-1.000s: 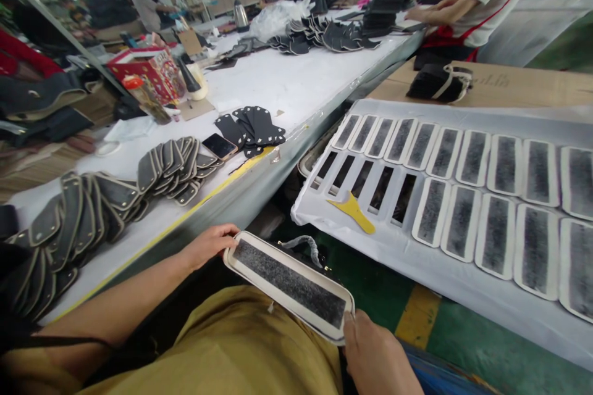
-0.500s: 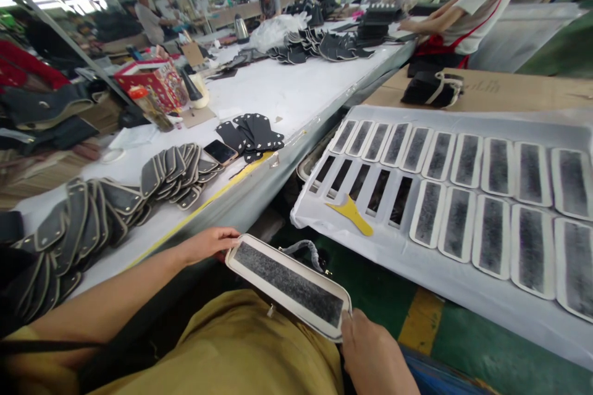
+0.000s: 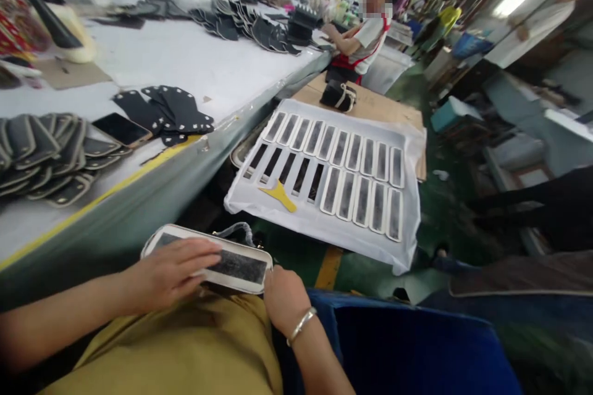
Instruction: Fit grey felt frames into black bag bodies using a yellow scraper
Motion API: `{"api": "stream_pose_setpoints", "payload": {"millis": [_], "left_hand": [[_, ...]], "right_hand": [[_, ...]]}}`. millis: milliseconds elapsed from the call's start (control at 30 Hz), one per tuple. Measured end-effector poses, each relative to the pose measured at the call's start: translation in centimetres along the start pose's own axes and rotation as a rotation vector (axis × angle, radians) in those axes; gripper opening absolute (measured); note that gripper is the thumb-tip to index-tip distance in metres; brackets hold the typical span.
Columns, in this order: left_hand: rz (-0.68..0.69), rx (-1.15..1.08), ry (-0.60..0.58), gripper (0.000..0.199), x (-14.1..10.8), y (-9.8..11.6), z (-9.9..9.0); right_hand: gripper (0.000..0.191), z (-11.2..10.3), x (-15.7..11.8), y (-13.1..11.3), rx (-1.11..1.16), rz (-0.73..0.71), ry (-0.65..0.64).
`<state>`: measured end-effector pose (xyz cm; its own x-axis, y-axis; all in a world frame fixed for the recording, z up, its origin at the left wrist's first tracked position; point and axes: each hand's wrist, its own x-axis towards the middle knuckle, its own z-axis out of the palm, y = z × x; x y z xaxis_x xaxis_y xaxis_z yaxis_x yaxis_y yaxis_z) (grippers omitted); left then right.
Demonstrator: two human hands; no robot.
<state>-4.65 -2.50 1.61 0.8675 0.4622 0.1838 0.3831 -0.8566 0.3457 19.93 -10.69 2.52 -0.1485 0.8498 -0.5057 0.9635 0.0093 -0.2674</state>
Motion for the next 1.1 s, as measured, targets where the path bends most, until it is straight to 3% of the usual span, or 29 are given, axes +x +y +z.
{"api": "stream_pose_setpoints", "payload": {"millis": [100, 233, 433, 567, 667, 900, 1100], "left_hand": [[0.182, -0.01, -0.125, 0.04, 2.4, 3.1, 2.5], [0.149, 0.083, -0.154, 0.035, 3.6, 3.9, 4.5], [0.106, 0.067, -0.129, 0.028, 3.3, 3.5, 4.7], [0.092, 0.018, -0.114, 0.028, 3.1, 3.3, 4.7], [0.087, -0.013, -0.102, 0.027, 2.8, 3.1, 4.8], [0.074, -0.045, -0.083, 0.029, 2.5, 2.7, 4.8], [0.056, -0.051, -0.103, 0.033, 2.7, 2.7, 4.8]], "right_hand": [[0.031, 0.2, -0.1, 0.0, 0.036, 0.044, -0.029], [0.033, 1.9, 0.1, 0.7, 0.395, 0.144, -0.013], [0.066, 3.7, 0.3, 2.0, 1.192, 0.278, -0.059], [0.077, 3.0, -0.1, 2.0, 1.458, 0.37, -0.115], [0.069, 2.2, -0.4, 1.5, 1.416, 0.435, -0.127], [0.031, 1.1, 0.2, 0.2, 1.019, 0.498, -0.174], [0.021, 1.2, 0.5, 0.1, 1.022, 0.53, -0.162]]}}
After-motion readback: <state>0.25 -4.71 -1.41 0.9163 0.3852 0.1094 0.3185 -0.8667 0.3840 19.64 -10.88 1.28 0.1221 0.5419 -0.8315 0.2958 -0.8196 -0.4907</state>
